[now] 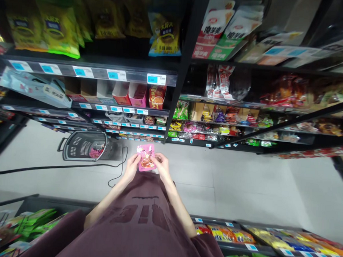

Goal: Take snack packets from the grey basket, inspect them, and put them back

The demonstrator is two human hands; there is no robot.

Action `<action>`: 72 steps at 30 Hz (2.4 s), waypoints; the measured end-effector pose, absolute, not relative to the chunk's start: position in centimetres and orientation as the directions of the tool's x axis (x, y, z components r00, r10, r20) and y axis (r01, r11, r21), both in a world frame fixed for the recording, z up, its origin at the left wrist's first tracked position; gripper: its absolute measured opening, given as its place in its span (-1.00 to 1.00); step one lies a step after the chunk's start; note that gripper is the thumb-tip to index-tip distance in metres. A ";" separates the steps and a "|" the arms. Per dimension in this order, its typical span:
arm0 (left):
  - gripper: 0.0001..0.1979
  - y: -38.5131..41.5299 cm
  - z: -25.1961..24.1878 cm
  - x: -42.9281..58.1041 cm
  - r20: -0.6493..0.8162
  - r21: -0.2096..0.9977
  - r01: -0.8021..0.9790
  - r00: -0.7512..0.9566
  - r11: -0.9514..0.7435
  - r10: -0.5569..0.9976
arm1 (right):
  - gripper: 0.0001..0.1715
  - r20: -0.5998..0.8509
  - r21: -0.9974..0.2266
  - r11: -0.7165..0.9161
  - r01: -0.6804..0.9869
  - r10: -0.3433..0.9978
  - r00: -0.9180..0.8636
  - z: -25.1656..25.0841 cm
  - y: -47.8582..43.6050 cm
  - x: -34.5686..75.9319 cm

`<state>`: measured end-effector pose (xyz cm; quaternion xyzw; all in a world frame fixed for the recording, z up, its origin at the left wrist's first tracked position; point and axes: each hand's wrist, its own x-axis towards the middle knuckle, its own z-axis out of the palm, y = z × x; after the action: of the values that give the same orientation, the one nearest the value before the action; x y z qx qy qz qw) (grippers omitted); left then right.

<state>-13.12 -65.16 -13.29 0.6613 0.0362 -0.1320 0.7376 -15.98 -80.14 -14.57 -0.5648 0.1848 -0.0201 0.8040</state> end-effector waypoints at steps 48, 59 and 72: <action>-0.65 -63.8 -13.5 -13.3 -0.057 0.998 0.059 0.969 0.001 -0.239 | -0.72 -0.020 -0.989 0.146 0.029 -0.327 0.945 -13.2 -79.0 -16.5; -0.63 -64.2 -13.4 -13.6 -0.096 0.995 0.080 0.955 -0.066 -0.280 | -0.78 0.023 -0.986 0.143 0.081 -0.369 0.929 -14.5 -79.4 -16.4; -0.73 -64.8 -12.8 -13.3 -0.199 0.972 0.226 0.930 0.056 -0.308 | -0.71 -0.112 -0.979 0.204 -0.017 -0.467 0.877 -15.0 -78.3 -16.1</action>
<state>-13.33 -64.84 -12.80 0.6620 -0.0310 -0.1841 0.7259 -16.07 -78.27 -14.99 -0.6129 0.1973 -0.1501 0.7503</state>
